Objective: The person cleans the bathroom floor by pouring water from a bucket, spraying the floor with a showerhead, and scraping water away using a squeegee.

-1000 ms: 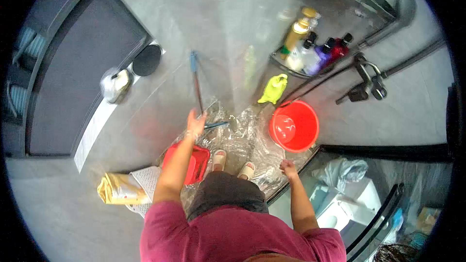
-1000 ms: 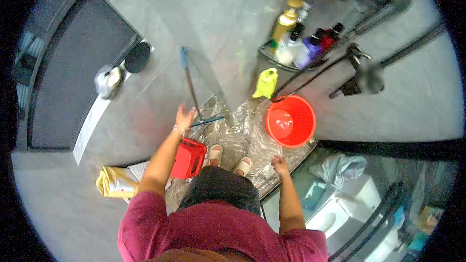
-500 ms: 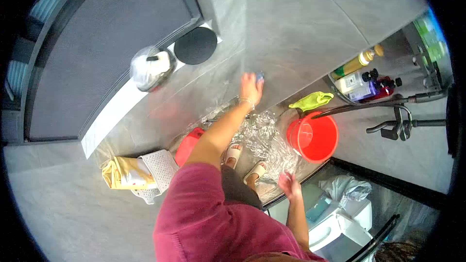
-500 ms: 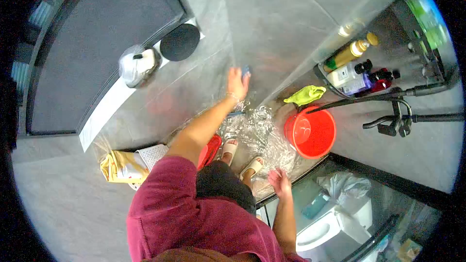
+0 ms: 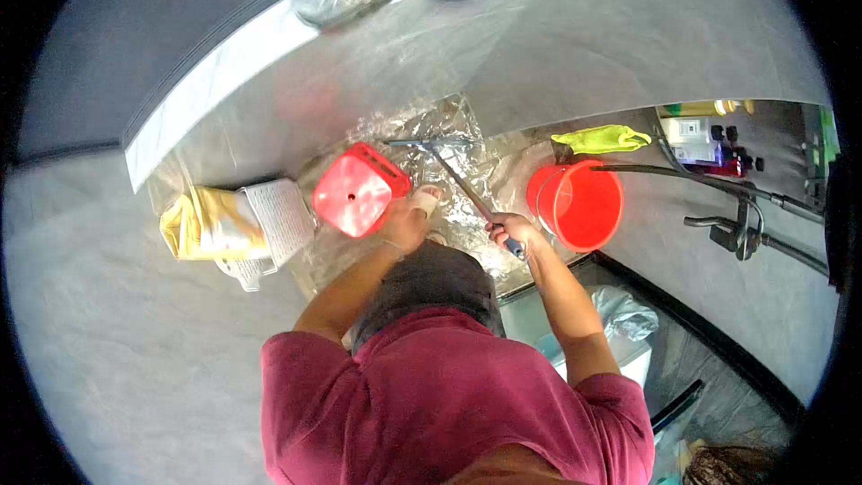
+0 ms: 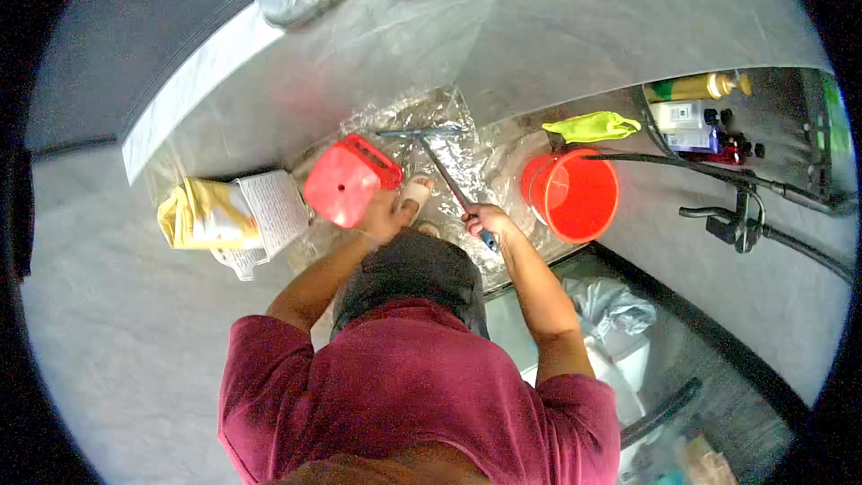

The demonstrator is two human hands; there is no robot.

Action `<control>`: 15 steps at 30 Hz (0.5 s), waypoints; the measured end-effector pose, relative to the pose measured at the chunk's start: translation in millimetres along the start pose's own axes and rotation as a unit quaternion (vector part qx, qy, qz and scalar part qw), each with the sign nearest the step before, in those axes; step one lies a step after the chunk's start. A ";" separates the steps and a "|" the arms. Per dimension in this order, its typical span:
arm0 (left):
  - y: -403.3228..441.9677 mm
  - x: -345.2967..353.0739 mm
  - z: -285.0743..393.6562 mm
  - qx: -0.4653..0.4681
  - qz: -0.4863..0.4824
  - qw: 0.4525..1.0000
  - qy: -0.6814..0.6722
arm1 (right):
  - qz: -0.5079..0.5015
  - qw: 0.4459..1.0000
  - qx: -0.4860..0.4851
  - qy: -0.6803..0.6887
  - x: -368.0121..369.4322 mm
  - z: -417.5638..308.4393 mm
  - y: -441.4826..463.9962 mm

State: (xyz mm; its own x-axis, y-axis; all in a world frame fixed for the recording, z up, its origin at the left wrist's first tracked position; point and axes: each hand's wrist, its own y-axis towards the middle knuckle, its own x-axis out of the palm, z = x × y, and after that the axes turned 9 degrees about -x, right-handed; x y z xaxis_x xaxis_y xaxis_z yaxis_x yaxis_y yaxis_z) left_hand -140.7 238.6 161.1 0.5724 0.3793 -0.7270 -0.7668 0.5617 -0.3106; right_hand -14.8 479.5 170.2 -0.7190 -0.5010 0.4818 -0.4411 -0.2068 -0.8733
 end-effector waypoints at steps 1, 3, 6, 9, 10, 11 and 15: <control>-11.7 2.6 -44.4 -0.104 0.013 0.992 0.066 | 0.001 1.000 0.009 -0.008 8.8 6.7 -12.6; -36.2 22.5 -139.6 -0.234 -0.018 0.956 0.176 | 0.085 0.957 -0.138 -0.241 42.6 15.0 -38.6; -67.6 5.0 -166.9 -0.315 -0.132 0.902 0.266 | 0.061 0.961 -0.149 -0.224 17.7 11.9 -12.7; -70.7 23.8 -206.4 -0.469 -0.124 0.851 0.199 | 0.055 0.957 -0.114 -0.263 -19.8 8.3 41.8; -62.1 24.5 -200.7 -0.481 -0.118 0.849 0.183 | 0.038 0.968 -0.110 -0.223 -33.7 11.9 52.4; -53.9 20.4 -193.8 -0.490 -0.113 0.846 0.177 | 0.031 0.969 -0.129 -0.207 -30.7 18.0 46.0; -16.1 25.3 -189.6 -0.469 -0.153 0.867 0.071 | 0.041 0.954 -0.118 -0.273 -66.3 58.3 12.7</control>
State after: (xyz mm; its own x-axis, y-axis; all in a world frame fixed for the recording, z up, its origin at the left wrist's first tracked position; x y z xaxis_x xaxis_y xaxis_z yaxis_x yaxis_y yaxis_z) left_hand -169.0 99.7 31.6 0.7997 0.1857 -0.5710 -0.5233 -0.2505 -0.8145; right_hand 58.5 461.1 123.0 -0.3974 -0.8841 0.2459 -0.5503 0.0151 -0.8348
